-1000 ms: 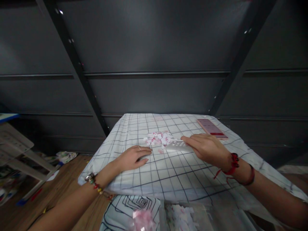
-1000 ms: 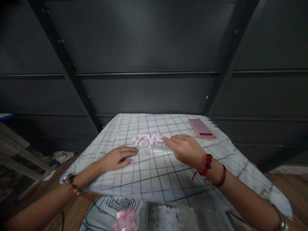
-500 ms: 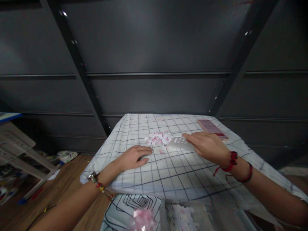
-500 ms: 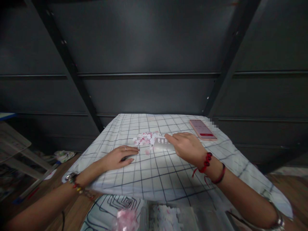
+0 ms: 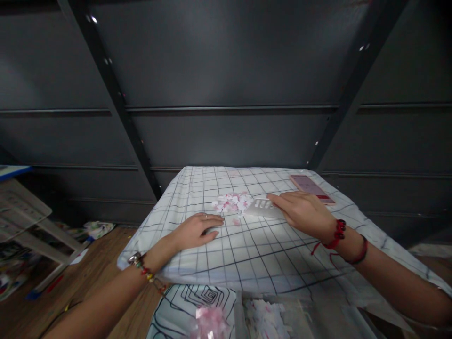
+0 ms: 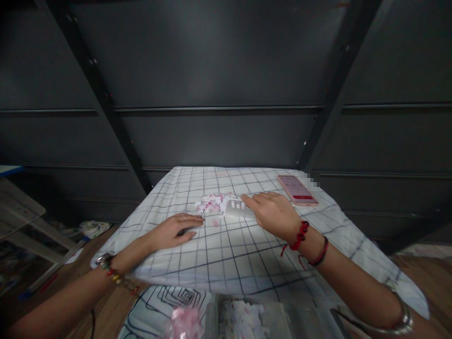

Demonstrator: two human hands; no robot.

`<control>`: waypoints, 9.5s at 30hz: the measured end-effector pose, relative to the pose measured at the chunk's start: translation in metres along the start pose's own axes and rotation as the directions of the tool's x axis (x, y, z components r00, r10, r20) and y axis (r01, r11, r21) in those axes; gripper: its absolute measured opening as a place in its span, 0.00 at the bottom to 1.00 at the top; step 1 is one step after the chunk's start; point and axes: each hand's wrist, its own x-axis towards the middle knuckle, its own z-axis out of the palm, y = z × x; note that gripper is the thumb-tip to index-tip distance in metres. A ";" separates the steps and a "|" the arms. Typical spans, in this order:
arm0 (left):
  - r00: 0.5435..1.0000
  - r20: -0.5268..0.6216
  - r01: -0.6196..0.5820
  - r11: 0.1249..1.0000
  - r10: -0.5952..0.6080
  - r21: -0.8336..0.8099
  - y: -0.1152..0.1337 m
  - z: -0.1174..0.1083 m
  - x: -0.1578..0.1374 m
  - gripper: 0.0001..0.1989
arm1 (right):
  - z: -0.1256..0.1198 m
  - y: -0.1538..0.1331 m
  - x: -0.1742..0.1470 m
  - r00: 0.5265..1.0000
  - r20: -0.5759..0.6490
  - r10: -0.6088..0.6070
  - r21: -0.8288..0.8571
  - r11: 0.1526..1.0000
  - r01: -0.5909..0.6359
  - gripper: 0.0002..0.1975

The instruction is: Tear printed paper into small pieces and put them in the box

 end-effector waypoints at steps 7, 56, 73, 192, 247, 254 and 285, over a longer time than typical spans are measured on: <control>1.000 -0.011 0.001 1.000 -0.001 -0.018 -0.002 0.002 0.000 0.14 | 0.001 -0.002 0.001 1.000 -0.009 0.016 0.011 1.000 -0.016 0.15; 1.000 -0.006 0.003 1.000 -0.003 0.004 0.001 0.000 0.001 0.14 | -0.011 -0.001 -0.015 0.998 -0.024 0.051 -0.075 0.996 -0.053 0.15; 0.944 -0.250 0.150 0.953 -0.217 -0.262 -0.014 0.006 -0.001 0.11 | -0.014 -0.010 -0.011 0.999 -0.050 0.003 0.004 1.000 -0.003 0.14; 0.686 -0.251 0.723 0.598 -0.683 0.347 0.002 0.004 0.001 0.12 | -0.019 -0.033 0.011 0.997 -0.052 -0.053 0.227 0.972 0.064 0.14; 0.727 -0.303 0.687 0.636 -0.617 0.353 -0.002 0.007 -0.002 0.13 | -0.022 -0.045 -0.002 0.999 -0.039 0.022 0.177 0.984 -0.015 0.15; 0.799 -0.280 0.602 0.700 -0.533 0.384 0.001 0.003 -0.005 0.14 | -0.038 -0.056 -0.004 0.992 -0.032 0.118 0.049 0.992 -0.116 0.15; 0.897 0.147 0.360 0.882 -0.417 0.306 0.029 -0.014 -0.077 0.33 | -0.063 -0.108 0.010 0.999 -0.042 0.024 0.134 0.991 -0.018 0.13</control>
